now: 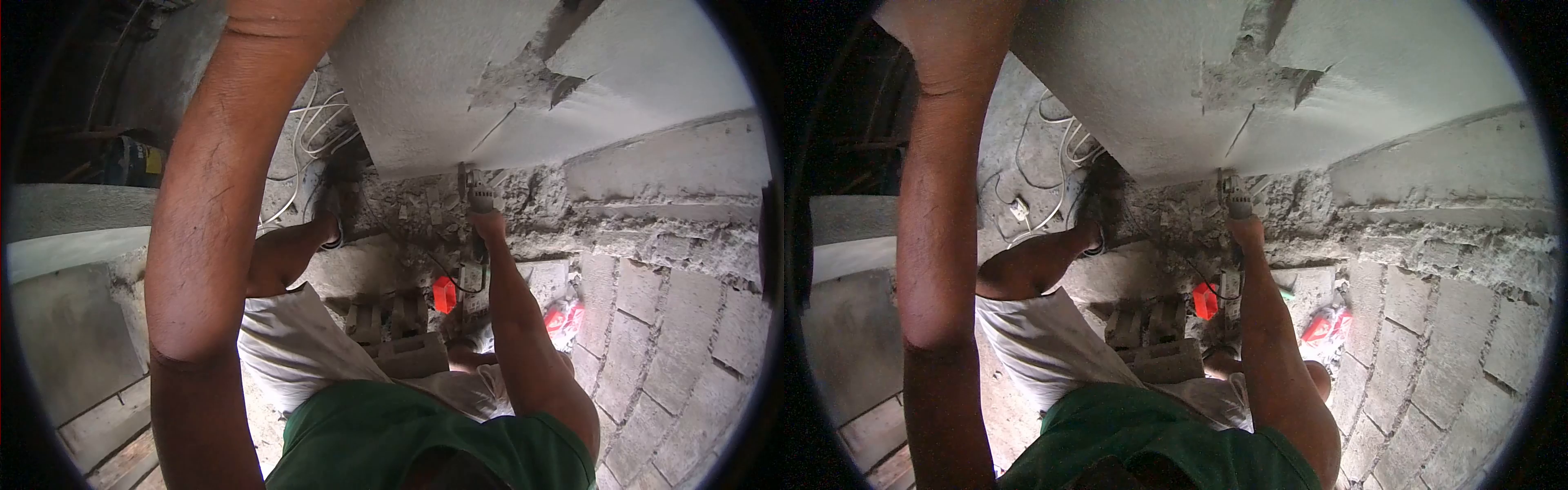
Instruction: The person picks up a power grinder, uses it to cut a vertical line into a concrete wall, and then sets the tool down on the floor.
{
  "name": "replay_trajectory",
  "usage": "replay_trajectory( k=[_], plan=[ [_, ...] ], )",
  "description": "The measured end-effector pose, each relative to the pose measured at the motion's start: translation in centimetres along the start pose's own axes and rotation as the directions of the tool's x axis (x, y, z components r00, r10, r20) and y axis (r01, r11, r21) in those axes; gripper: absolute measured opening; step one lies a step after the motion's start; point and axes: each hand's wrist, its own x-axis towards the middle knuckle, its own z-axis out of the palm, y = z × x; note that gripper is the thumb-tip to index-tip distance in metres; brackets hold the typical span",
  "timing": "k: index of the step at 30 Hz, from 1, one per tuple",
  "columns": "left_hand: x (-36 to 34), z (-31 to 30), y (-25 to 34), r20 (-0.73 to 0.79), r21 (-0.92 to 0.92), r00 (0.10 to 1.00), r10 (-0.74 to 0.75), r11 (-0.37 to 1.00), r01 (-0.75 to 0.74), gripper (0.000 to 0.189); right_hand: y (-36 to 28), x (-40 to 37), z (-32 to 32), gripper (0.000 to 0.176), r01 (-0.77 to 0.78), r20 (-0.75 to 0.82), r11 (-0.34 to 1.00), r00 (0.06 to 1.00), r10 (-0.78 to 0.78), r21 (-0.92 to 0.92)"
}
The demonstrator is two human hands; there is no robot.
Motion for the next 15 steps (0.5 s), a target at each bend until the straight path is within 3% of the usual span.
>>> replay_trajectory(
  k=[3,6,12,14,15],
  plan=[
    [0.1,0.0,0.0,-0.003,-0.005,1.0,0.001,1.0,-0.001,0.08,1.4,0.7,0.7,0.065,0.039,-0.061,0.999,0.997,-0.037,0.03],
    [0.1,0.1,0.0,-0.006,-0.008,1.0,0.001,1.0,-0.001,0.08,1.8,1.1,0.8,0.061,0.064,-0.011,0.998,0.998,-0.064,-0.019],
    [0.2,0.3,0.0,-0.003,-0.01,1.0,0.011,1.0,-0.011,0.08,2.7,1.0,1.0,0.056,0.107,-0.144,0.993,0.985,-0.098,0.056],
    [0.0,0.5,0.2,-0.009,-0.024,1.0,0.009,1.0,-0.01,0.08,2.8,0.4,0.4,0.053,0.289,-0.138,0.953,0.952,-0.275,0.095],
    [-0.1,0.6,0.2,-0.004,-0.021,1.0,0.011,1.0,-0.011,0.08,2.7,0.3,0.2,0.053,0.283,-0.147,0.954,0.952,-0.267,0.098]
  ],
)
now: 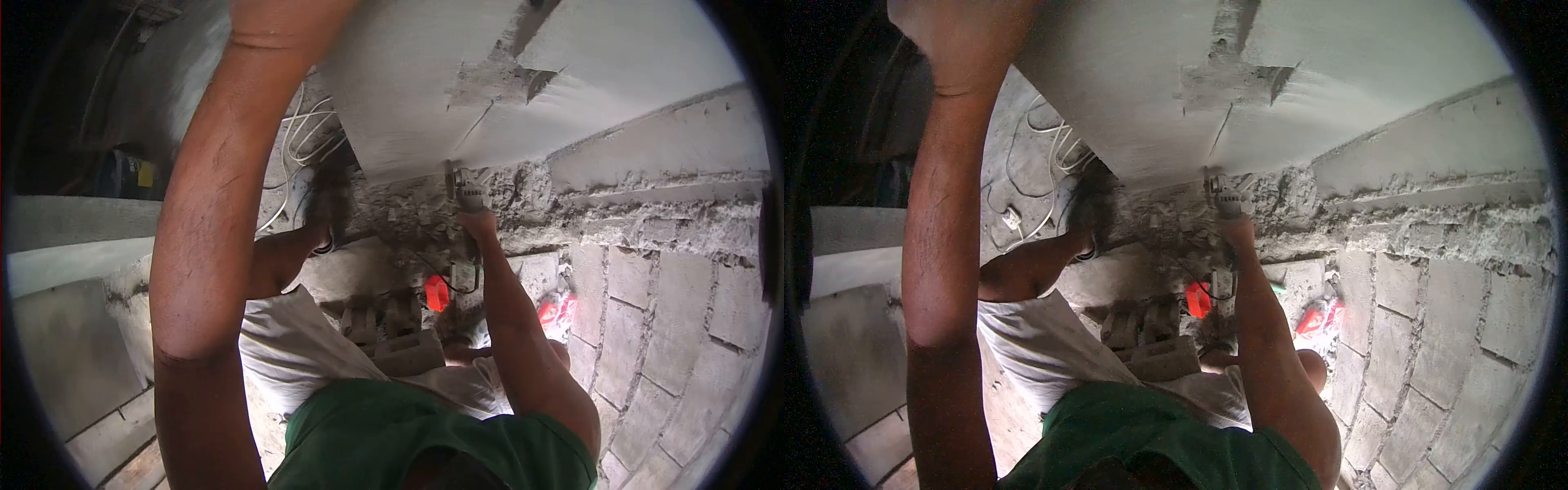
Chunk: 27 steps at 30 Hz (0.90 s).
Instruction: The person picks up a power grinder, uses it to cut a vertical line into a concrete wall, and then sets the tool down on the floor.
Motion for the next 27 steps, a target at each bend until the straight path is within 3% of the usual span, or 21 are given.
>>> replay_trajectory(
  k=[2,3,5,6,8,11,15,18,20,27],
  plan=[
    [0.1,0.2,-0.1,0.002,-0.007,1.0,0.001,1.0,-0.001,0.08,-0.6,0.3,-0.3,0.053,-0.167,0.066,0.984,0.983,0.171,-0.058],
    [0.0,0.3,0.0,0.004,-0.008,1.0,0.001,1.0,-0.001,0.08,-1.1,0.0,-0.7,0.053,-0.171,0.058,0.984,0.983,0.174,-0.054],
    [0.0,0.4,0.2,0.004,-0.01,1.0,-0.001,1.0,0.001,0.08,-2.7,-0.7,-1.7,0.055,-0.023,0.097,0.983,0.994,0.041,-0.18],
    [-0.1,0.5,0.2,0.002,-0.011,1.0,-0.003,1.0,0.003,0.08,-3.8,-1.1,-2.2,0.055,-0.026,0.094,0.984,0.995,0.043,-0.178],
    [-0.1,0.5,0.3,0.004,-0.012,1.0,-0.003,1.0,0.003,0.08,-5.8,-1.8,-3.1,0.057,-0.197,0.085,0.98,0.976,0.2,-0.043],
    [-0.2,0.6,0.4,0.006,-0.014,1.0,-0.005,1.0,0.005,0.08,-4.3,-0.8,-1.9,0.06,-0.206,0.078,0.971,0.973,0.217,-0.125],
    [-0.1,0.8,0.4,0.013,-0.015,1.0,-0.005,1.0,0.006,0.08,-3.3,-0.3,-1.3,0.063,-0.235,0.042,0.967,0.97,0.24,-0.103],
    [0.2,0.7,0.4,0.034,-0.017,0.999,-0.007,1.0,0.008,0.08,-3.7,-0.3,-1.7,0.065,-0.225,0.096,0.974,0.969,0.228,-0.035],
    [0.2,0.5,0.7,0.076,-0.022,0.997,-0.015,1.0,0.017,0.08,-4.7,-0.7,-2.4,0.064,-0.213,0.129,0.971,0.965,0.226,-0.108],
    [0.5,1.6,-0.1,-0.074,0.002,0.997,0.011,1.0,-0.011,0.086,-4.6,-0.3,-2.4,0.065,-0.212,0.148,0.973,0.963,0.223,-0.087]
  ],
)
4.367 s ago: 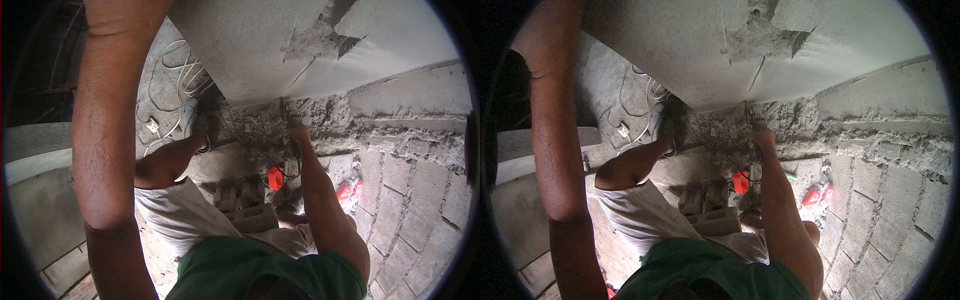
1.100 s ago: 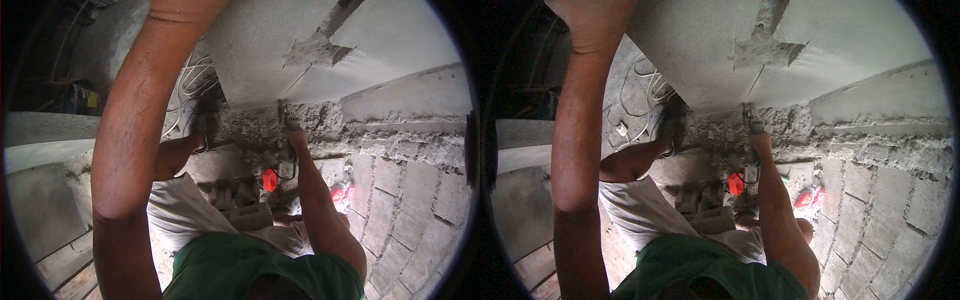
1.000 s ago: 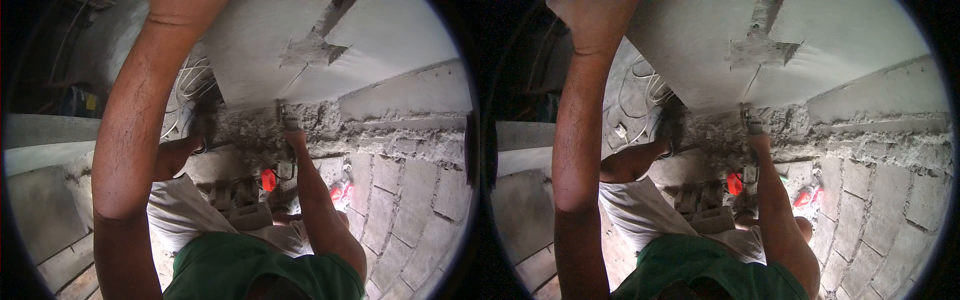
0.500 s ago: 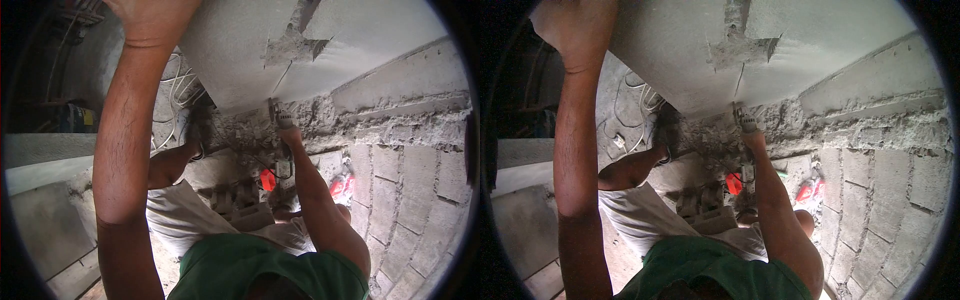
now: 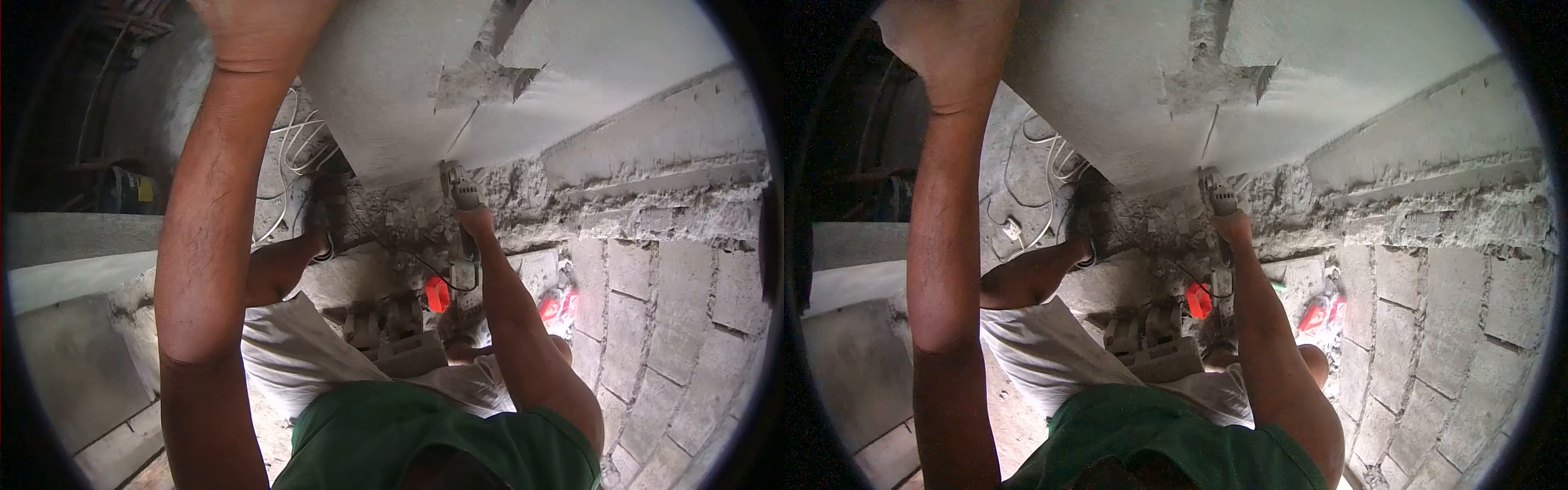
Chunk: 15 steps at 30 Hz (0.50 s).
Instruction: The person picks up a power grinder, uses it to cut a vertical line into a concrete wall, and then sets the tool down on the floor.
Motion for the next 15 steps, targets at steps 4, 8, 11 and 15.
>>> replay_trajectory(
  k=[4,8,11,15],
  plan=[
    [-0.2,-0.1,-0.4,-0.028,0.024,0.998,0.062,0.998,-0.061,0.087,-0.2,0.1,0.0,0.062,-0.021,-0.01,0.999,1.0,0.02,-0.029],
    [0.0,0.1,-2.7,0.008,0.408,0.974,0.226,0.888,-0.21,0.089,0.4,0.3,0.6,0.054,0.017,-0.108,1.0,0.994,-0.018,-0.009],
    [0.4,0.5,-3.4,-0.026,0.106,0.98,0.198,0.975,-0.194,0.091,-0.4,-1.0,-0.5,0.051,0.013,-0.05,0.997,0.999,-0.01,0.072],
    [0.0,0.3,-2.8,-0.028,0.374,0.965,0.261,0.898,-0.232,0.094,-0.6,-1.5,-0.8,0.049,0.026,-0.049,0.999,0.999,-0.025,0.03]
  ],
)
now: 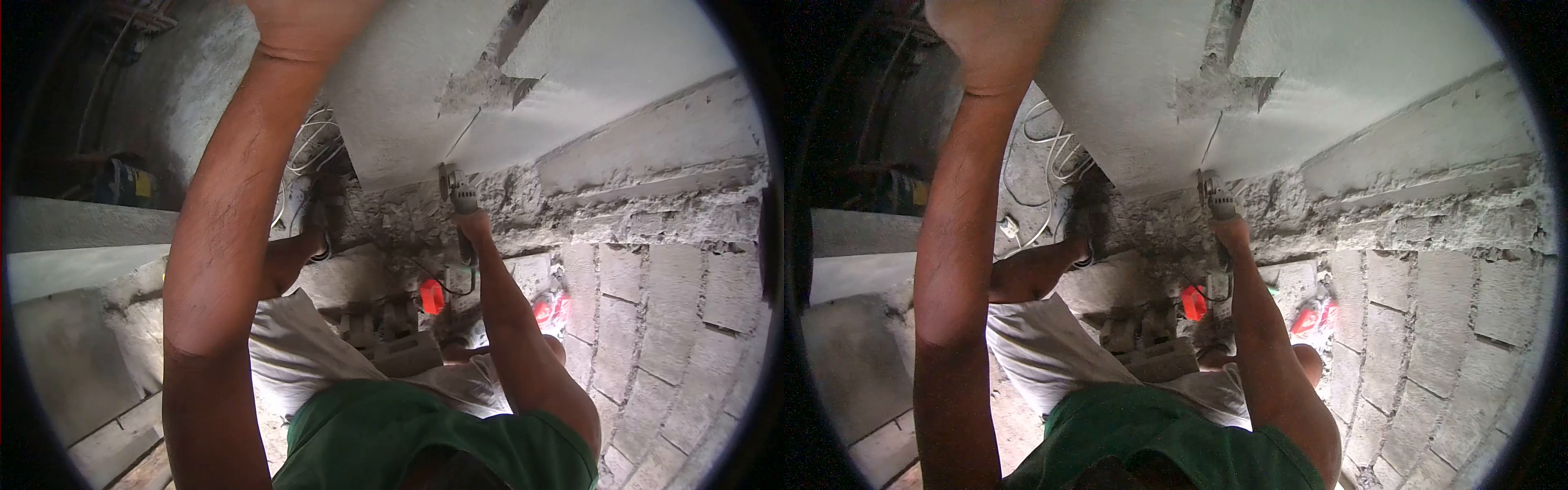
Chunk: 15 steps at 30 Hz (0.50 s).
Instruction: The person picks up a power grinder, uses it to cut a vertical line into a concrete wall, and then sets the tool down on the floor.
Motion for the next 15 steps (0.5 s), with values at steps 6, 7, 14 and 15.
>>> replay_trajectory(
  k=[6,7,14,15],
  plan=[
    [0.0,-0.4,0.4,0.011,0.052,0.997,-0.082,0.995,0.081,0.102,-0.4,-0.3,-0.4,0.049,-0.034,-0.052,0.996,0.998,0.03,-0.08],
    [0.0,-0.4,0.4,0.023,0.068,0.996,-0.086,0.994,0.084,0.104,-1.0,-1.0,-0.7,0.05,-0.044,-0.065,0.998,0.997,0.041,-0.054],
    [0.0,-0.5,0.3,0.036,0.08,0.995,-0.091,0.993,0.088,0.106,0.0,-0.5,-0.4,0.048,0.024,-0.088,1.0,0.996,-0.023,0.018],
    [-0.1,-0.4,0.2,0.036,0.081,0.995,-0.091,0.993,0.088,0.106,0.3,-0.2,-0.2,0.048,0.024,-0.088,1.0,0.996,-0.023,0.017]
  ],
)
